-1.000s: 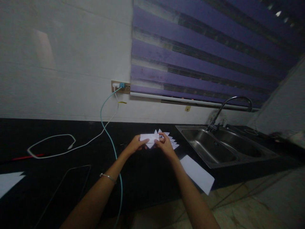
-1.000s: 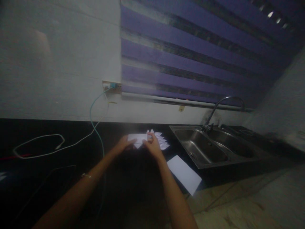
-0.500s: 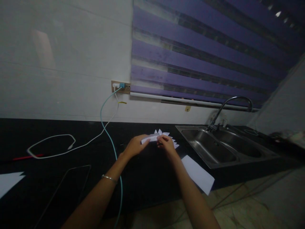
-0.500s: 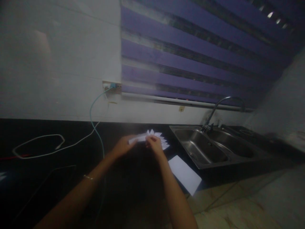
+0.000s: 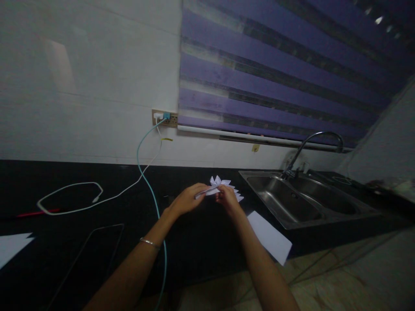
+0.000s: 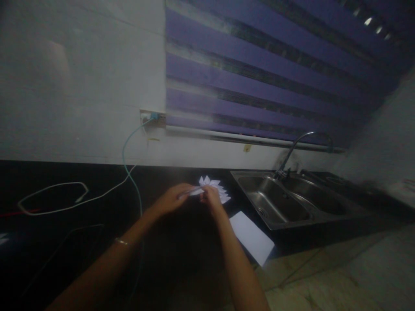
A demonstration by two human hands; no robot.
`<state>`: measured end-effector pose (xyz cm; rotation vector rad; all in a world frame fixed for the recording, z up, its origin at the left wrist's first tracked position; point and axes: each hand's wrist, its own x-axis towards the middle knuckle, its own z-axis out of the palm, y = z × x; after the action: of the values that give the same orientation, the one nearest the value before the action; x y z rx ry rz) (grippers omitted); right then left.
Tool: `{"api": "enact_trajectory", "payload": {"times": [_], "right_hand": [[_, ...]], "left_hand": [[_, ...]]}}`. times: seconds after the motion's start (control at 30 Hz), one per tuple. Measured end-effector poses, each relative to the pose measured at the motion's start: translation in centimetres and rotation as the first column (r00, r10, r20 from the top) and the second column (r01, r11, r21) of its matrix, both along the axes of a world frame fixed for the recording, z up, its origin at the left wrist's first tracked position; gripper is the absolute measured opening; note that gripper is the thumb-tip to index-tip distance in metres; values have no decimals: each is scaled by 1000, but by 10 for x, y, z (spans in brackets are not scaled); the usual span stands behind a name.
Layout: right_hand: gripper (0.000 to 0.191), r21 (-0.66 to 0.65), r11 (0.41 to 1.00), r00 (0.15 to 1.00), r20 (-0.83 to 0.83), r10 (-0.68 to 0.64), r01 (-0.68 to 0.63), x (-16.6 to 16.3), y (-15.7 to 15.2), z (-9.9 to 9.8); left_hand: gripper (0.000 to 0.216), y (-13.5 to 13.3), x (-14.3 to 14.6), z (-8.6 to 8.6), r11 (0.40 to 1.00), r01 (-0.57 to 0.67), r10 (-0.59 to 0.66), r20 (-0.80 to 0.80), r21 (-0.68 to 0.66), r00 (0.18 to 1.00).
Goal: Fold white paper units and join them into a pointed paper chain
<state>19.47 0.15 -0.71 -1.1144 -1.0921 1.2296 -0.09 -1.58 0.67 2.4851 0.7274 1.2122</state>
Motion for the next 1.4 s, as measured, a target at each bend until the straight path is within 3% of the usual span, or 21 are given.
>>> {"api": "enact_trajectory", "payload": {"times": [0.17, 0.3, 0.43, 0.53, 0.63, 0.77, 0.9, 1.17, 1.3, 1.4], "right_hand": [[19, 45, 999, 999, 28, -17, 16, 0, -2, 1], [18, -41, 999, 998, -67, 7, -10, 2, -7, 6], [22, -101, 988, 983, -155, 97, -113, 4, -9, 11], [23, -64, 996, 994, -84, 63, -69, 7, -8, 13], [31, 61, 998, 1000, -9, 25, -24, 7, -8, 15], [38, 180, 980, 986, 155, 58, -85, 2, -14, 16], [35, 202, 963, 961, 248, 125, -178, -3, -17, 11], [31, 217, 973, 972, 231, 29, -81, -5, -10, 2], [33, 197, 972, 956, 284, 73, -132, -10, -15, 1], [34, 192, 969, 967, 231, 106, -152, -11, -18, 3]], "left_hand": [[30, 1, 1, -2, 999, -25, 28, 78, -45, 997], [29, 2, 0, -3, 998, -3, 10, 107, -60, 994], [30, 0, 0, -1, 986, -38, 66, 170, -162, 983], [31, 0, 0, 1, 960, -78, 136, 202, -270, 970], [35, 3, -1, 0, 926, -109, 206, 241, -362, 948], [37, 8, -1, -3, 901, -102, 223, 248, -421, 943], [33, 9, -1, -4, 907, -90, 203, 240, -412, 949], [32, 6, 3, -4, 893, -106, 225, 230, -437, 947], [31, 5, 7, -6, 901, -104, 228, 255, -421, 940], [29, 9, 7, -8, 892, -55, 199, 282, -448, 939]]}}
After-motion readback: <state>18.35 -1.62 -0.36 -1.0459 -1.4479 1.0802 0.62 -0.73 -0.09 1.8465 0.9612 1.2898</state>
